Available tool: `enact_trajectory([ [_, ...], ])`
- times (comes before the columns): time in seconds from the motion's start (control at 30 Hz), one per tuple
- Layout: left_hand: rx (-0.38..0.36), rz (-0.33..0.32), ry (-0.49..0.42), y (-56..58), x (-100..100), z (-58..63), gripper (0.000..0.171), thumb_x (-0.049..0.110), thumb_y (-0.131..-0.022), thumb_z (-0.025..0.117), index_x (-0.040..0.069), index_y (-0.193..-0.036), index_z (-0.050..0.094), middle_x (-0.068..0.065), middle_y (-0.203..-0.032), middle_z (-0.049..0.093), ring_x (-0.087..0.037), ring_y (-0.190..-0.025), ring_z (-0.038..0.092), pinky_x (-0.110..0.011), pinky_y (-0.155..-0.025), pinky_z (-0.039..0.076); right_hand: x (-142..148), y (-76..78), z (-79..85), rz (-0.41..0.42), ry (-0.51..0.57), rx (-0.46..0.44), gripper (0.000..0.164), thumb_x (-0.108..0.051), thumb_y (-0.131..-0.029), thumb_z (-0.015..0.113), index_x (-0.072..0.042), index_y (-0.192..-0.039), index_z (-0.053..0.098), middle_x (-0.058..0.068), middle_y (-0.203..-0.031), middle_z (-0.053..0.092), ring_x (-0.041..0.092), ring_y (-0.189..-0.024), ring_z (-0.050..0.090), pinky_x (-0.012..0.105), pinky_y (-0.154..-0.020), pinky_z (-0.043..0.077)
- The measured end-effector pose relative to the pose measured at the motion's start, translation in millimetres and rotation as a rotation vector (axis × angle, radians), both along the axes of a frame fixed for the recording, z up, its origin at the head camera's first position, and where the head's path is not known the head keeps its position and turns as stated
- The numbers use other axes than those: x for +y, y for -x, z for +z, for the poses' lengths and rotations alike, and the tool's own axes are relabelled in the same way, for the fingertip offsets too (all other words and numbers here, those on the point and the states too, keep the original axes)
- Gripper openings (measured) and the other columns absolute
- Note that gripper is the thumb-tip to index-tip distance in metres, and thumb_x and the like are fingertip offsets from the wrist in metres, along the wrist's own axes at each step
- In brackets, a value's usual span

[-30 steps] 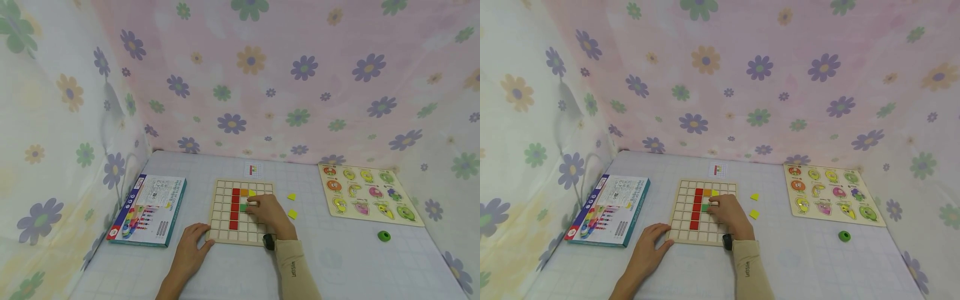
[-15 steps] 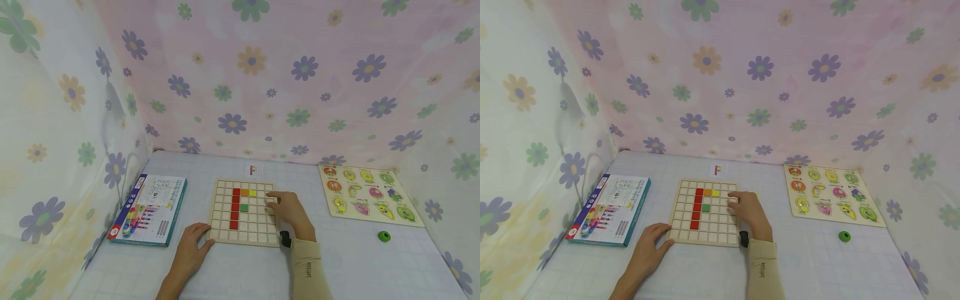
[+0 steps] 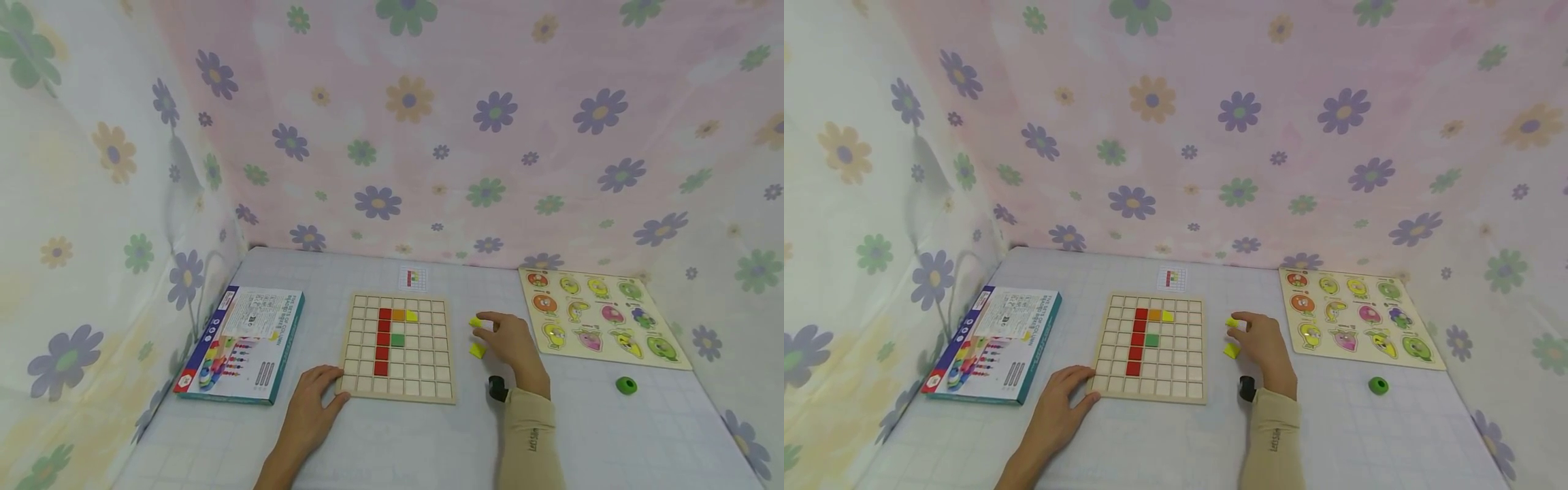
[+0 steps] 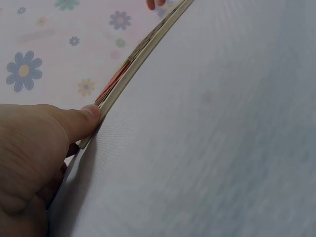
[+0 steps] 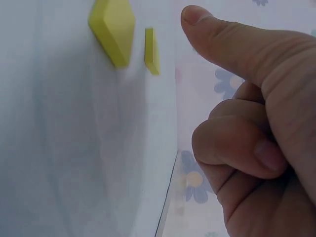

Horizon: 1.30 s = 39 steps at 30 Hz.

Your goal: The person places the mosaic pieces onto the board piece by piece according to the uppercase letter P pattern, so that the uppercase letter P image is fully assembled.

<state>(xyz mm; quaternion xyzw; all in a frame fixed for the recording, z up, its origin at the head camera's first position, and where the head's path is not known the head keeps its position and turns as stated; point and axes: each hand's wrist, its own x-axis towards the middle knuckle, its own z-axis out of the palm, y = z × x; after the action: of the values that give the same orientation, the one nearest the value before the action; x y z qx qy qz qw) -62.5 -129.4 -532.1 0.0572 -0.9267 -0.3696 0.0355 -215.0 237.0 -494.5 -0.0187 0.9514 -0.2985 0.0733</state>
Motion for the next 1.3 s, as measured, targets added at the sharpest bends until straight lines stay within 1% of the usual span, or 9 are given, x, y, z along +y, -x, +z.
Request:
enact_trajectory([
  [0.1,-0.014,0.001,-0.007,0.2,0,-0.2,0.043,0.024,-0.087,0.082,0.017,-0.127,0.07,-0.002,-0.135,0.061,-0.027,-0.136,0.052,-0.05,-0.116,0.046,9,2.2,-2.1,-0.006,-0.015,-0.017,0.042,-0.03,-0.094,0.072,-0.011,-0.132,0.068,0.003,-0.071,0.045,0.018,-0.063,0.042,0.027,-0.052,0.034],
  [0.23,-0.027,0.001,-0.01,0.9,-1,-1.0,0.043,0.025,-0.088,0.081,0.017,-0.129,0.069,-0.002,-0.136,0.06,-0.026,-0.137,0.05,-0.05,-0.118,0.045,16,4.5,-5.3,-0.007,-0.025,-0.052,0.043,-0.029,-0.094,0.072,-0.011,-0.133,0.068,0.005,-0.081,0.052,0.02,-0.073,0.046,0.028,-0.06,0.036],
  [0.33,-0.027,0.001,-0.006,1.2,-1,-1.9,0.043,0.025,-0.088,0.081,0.017,-0.129,0.069,-0.002,-0.136,0.06,-0.027,-0.138,0.05,-0.05,-0.118,0.045,18,6.0,-7.6,-0.003,-0.028,-0.071,0.044,-0.028,-0.094,0.072,-0.012,-0.135,0.066,0.006,-0.083,0.052,0.021,-0.076,0.046,0.029,-0.063,0.036],
  [0.57,-0.028,0.0,-0.001,1.2,0,-2.0,0.043,0.024,-0.087,0.081,0.018,-0.128,0.069,-0.001,-0.136,0.06,-0.026,-0.137,0.05,-0.05,-0.117,0.045,20,7.9,-11.6,0.028,-0.016,-0.079,0.049,-0.026,-0.095,0.071,-0.01,-0.141,0.061,0.004,-0.074,0.046,0.018,-0.067,0.042,0.029,-0.058,0.034],
  [0.83,-0.024,0.006,-0.002,0.7,0,-1.7,0.043,0.024,-0.087,0.081,0.018,-0.128,0.069,-0.001,-0.135,0.061,-0.026,-0.136,0.051,-0.05,-0.117,0.046,18,5.8,-15.7,0.019,-0.026,-0.084,0.03,-0.028,-0.094,0.072,-0.01,-0.119,0.072,0.005,-0.077,0.051,0.019,-0.068,0.045,0.028,-0.059,0.035],
  [0.93,-0.018,0.004,0.002,0.0,0,-2.7,0.042,0.023,-0.086,0.082,0.018,-0.127,0.07,-0.001,-0.133,0.062,-0.026,-0.135,0.052,-0.05,-0.116,0.046,18,4.1,-17.0,0.027,-0.026,-0.094,0.025,-0.027,-0.094,0.072,-0.013,-0.115,0.075,0.004,-0.077,0.055,0.019,-0.069,0.047,0.027,-0.06,0.037],
  [1.03,-0.022,0.001,-0.006,-0.7,0,-3.2,0.042,0.023,-0.087,0.082,0.017,-0.127,0.07,-0.001,-0.133,0.062,-0.027,-0.135,0.052,-0.05,-0.117,0.046,19,3.2,-17.9,0.037,-0.024,-0.085,0.024,-0.025,-0.095,0.071,-0.013,-0.115,0.075,0.004,-0.075,0.055,0.019,-0.067,0.046,0.027,-0.059,0.037],
  [1.2,-0.027,-0.005,-0.015,0.4,0,-3.2,0.042,0.024,-0.088,0.08,0.017,-0.128,0.069,-0.001,-0.135,0.061,-0.026,-0.137,0.051,-0.05,-0.118,0.045,19,4.7,-18.1,0.025,-0.028,-0.078,0.031,-0.024,-0.096,0.07,-0.012,-0.124,0.071,0.002,-0.075,0.048,0.017,-0.067,0.043,0.027,-0.058,0.033],
  [1.3,-0.022,-0.001,-0.011,1.0,0,-3.2,0.043,0.024,-0.088,0.081,0.017,-0.128,0.069,-0.001,-0.135,0.06,-0.026,-0.137,0.051,-0.05,-0.117,0.045,17,6.1,-16.8,0.029,-0.016,-0.087,0.028,-0.023,-0.096,0.069,-0.012,-0.122,0.073,0.001,-0.074,0.047,0.017,-0.068,0.042,0.027,-0.06,0.033],
])
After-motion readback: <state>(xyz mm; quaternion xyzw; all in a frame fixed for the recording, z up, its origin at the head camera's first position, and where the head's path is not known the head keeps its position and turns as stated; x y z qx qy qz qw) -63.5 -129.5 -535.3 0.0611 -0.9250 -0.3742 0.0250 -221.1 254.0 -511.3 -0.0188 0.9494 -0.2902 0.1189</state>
